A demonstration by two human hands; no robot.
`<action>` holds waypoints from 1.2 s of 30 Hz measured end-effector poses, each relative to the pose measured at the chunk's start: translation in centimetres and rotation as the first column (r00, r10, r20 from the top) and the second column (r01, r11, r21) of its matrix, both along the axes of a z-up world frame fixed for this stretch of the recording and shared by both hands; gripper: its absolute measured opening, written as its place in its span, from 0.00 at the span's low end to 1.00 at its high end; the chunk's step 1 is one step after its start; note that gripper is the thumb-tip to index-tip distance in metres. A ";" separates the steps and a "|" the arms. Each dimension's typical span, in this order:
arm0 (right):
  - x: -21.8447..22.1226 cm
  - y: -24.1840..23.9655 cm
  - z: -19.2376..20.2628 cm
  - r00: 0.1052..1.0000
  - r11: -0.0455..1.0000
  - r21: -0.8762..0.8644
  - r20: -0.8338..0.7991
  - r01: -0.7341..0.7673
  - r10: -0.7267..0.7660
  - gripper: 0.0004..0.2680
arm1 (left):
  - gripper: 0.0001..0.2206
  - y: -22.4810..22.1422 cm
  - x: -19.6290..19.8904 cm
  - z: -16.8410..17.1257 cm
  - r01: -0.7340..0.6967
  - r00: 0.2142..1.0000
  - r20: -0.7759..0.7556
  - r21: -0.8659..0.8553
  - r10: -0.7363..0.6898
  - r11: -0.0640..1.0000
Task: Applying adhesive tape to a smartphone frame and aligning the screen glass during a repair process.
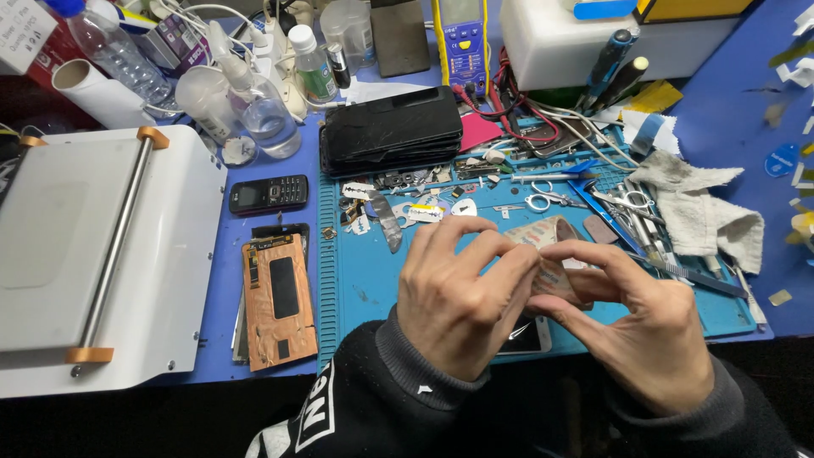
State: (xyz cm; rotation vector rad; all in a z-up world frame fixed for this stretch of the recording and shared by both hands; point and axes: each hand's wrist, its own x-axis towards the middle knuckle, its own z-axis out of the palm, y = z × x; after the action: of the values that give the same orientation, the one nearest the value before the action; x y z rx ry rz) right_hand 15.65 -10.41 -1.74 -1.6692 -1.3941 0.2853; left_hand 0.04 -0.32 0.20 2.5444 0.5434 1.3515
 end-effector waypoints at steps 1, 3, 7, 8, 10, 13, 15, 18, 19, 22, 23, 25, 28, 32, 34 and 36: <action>0.0 0.0 0.1 1.000 1.000 -0.009 0.013 0.016 -0.016 0.22 | 0.06 -0.1 0.1 0.0 -0.010 1.000 -0.001 0.033 0.010 0.999; 0.0 0.0 0.4 0.999 0.999 -0.019 0.026 0.033 -0.032 0.23 | 0.06 -0.3 0.2 -0.1 -0.020 1.000 -0.002 0.066 0.020 0.998; 0.0 0.1 0.5 0.986 0.999 -0.013 0.164 0.043 -0.040 0.34 | 0.07 -0.5 0.6 -1.5 -0.076 0.997 0.014 0.195 0.075 0.978; -0.1 0.1 0.4 0.977 0.999 -0.005 0.207 0.053 -0.051 0.35 | 0.07 -0.5 0.7 -2.0 -0.082 0.997 0.036 0.230 0.075 0.970; 0.1 0.1 -0.3 0.971 0.999 -0.019 0.235 0.038 -0.033 0.35 | 0.05 -0.3 0.6 -2.1 -0.031 1.000 0.008 0.139 0.030 0.990; -0.2 0.0 -0.5 0.961 1.000 -0.025 0.276 0.015 -0.008 0.33 | 0.07 0.0 0.4 -2.3 0.063 0.998 0.013 -0.002 -0.063 0.998; -0.4 0.1 -0.3 0.957 1.000 -0.017 0.289 0.008 -0.003 0.32 | 0.08 0.0 0.3 -2.3 0.110 0.993 0.043 -0.048 -0.108 0.993; -0.3 0.0 -0.2 0.933 0.999 0.024 0.359 0.023 -0.030 0.30 | 0.09 -0.4 0.2 -1.5 0.126 0.992 0.021 -0.119 -0.125 0.985; -0.4 -0.1 -0.1 0.916 0.999 0.040 0.399 0.029 -0.043 0.30 | 0.09 -0.5 0.1 -1.0 0.113 0.992 0.064 -0.126 -0.106 0.986; -0.6 -0.3 0.4 0.911 0.998 0.048 0.408 0.034 -0.050 0.29 | 0.13 -0.8 0.2 -0.3 0.092 0.992 0.099 -0.097 -0.083 0.991; -0.7 -0.2 0.6 0.925 0.999 0.043 0.377 0.026 -0.041 0.30 | 0.20 -0.8 0.1 -0.2 0.079 0.993 0.091 -0.058 -0.073 0.995; -0.6 -0.4 0.3 0.918 0.998 0.057 0.395 0.027 -0.048 0.32 | 0.17 -0.3 0.5 -0.9 0.094 0.993 0.075 -0.064 -0.089 0.994; -0.5 -0.3 0.0 0.915 0.996 0.088 0.400 0.030 -0.063 0.36 | 0.12 0.2 0.7 -1.9 0.126 0.990 0.082 -0.105 -0.118 0.986; -0.7 -0.3 0.3 0.909 0.995 0.098 0.415 0.005 -0.045 0.36 | 0.06 0.4 0.7 -2.5 0.140 0.988 0.088 -0.137 -0.128 0.981; -0.7 -0.4 0.0 0.905 0.994 0.107 0.424 -0.002 -0.044 0.36 | 0.06 0.4 0.7 -2.4 0.135 0.989 0.085 -0.136 -0.124 0.982; -0.7 -0.5 0.0 0.900 0.993 0.119 0.433 -0.007 -0.045 0.35 | 0.06 0.3 0.8 -2.3 0.130 0.989 0.082 -0.133 -0.120 0.982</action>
State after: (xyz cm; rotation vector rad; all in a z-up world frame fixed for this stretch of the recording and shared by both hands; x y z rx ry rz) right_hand 14.99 -10.88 -1.74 -1.7107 -1.6822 -0.1966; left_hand 0.84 0.01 -2.14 2.3657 0.4394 1.3101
